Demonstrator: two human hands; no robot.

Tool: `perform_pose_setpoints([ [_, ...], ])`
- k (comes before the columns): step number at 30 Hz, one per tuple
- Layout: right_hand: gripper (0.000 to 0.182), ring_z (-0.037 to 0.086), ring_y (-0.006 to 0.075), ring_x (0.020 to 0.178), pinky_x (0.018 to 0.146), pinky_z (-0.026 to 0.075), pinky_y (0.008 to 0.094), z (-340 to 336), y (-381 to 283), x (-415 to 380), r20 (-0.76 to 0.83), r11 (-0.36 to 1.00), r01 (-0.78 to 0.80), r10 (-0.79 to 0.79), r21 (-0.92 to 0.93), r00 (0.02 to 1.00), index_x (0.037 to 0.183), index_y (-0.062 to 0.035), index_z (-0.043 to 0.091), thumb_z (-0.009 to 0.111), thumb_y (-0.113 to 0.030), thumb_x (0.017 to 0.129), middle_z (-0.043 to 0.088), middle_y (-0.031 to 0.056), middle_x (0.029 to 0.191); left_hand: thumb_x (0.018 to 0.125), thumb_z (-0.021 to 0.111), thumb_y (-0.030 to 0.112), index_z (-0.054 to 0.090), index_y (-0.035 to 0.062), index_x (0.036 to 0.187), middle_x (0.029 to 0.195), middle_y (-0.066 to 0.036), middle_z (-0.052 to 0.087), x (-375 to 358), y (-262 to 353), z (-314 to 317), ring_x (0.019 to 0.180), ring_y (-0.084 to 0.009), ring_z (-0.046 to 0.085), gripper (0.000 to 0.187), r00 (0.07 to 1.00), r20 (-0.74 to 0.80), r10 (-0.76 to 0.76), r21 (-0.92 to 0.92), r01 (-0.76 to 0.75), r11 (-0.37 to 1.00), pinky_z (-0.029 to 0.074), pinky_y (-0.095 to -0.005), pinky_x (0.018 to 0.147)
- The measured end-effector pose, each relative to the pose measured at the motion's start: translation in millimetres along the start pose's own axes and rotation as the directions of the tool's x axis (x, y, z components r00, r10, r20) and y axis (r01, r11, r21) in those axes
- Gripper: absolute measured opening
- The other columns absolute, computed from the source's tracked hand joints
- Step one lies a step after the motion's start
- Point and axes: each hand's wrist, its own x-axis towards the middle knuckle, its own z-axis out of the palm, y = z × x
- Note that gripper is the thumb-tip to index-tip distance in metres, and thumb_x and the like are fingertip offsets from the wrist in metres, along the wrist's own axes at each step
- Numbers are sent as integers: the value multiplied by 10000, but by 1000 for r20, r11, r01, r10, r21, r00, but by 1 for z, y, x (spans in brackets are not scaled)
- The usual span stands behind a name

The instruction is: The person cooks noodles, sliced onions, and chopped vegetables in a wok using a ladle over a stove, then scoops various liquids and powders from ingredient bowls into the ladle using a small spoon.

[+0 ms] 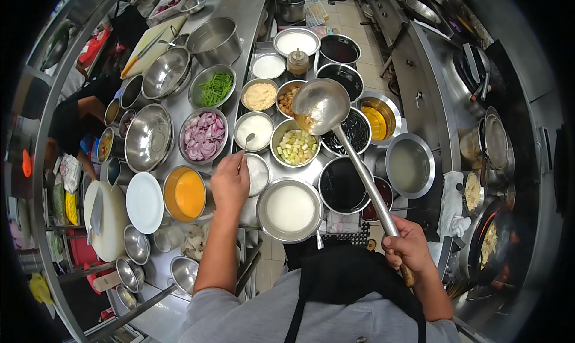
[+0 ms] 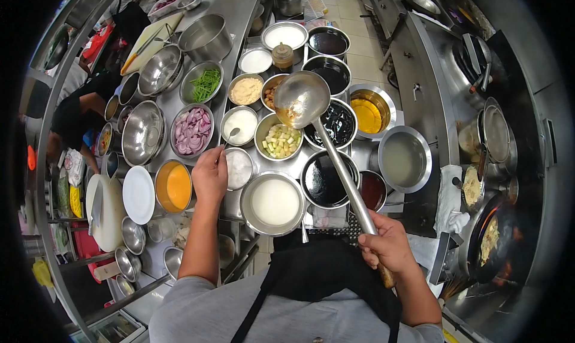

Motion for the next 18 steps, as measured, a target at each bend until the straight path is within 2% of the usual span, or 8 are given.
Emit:
perform_pose_setpoints([
  [2,594,430,83,386,355,356,236,1,2,-1,-2,1000,5,-5,4,1000,1404,-27,425,592,27,836,489,17,593,870,623,106,687,27,988,932,-153,674,4,-1,8,798,-325,653,156,999,-38,8,-11,-9,1000,534,-388,712],
  [5,600,435,87,387,352,356,238,2,2,0,-14,1000,-7,7,11,1000,1405,-28,423,592,32,833,487,18,592,882,624,99,685,10,992,926,-161,675,11,-7,23,800,-320,656,153,1000,-2,12,-9,-12,1000,527,-366,728],
  [7,610,435,88,386,349,354,240,0,2,0,-19,1000,-13,13,21,1000,1408,-30,419,587,42,827,484,20,592,877,635,96,685,13,988,919,-158,674,14,-2,23,789,-321,653,148,997,-5,75,-3,-75,997,528,-369,719],
  [9,609,436,88,386,349,354,240,0,4,-2,-21,1000,-6,6,29,1000,1407,-28,421,584,47,824,484,20,592,869,641,87,687,14,985,915,-155,675,10,7,17,793,-319,654,144,997,55,59,-14,-58,998,528,-372,716],
  [16,603,435,87,385,350,358,239,3,3,-3,-14,999,14,-13,45,1000,1398,-16,431,573,68,818,485,22,592,871,642,94,688,30,995,902,-149,673,1,13,13,788,-318,656,147,992,90,88,-50,-84,995,531,-371,704],
  [18,604,435,87,384,351,359,239,4,4,-2,-17,999,13,-12,47,1000,1398,-16,431,573,69,818,484,21,591,869,640,91,687,28,995,901,-153,673,2,11,11,792,-319,656,149,998,42,50,-32,-49,998,530,-372,709],
])
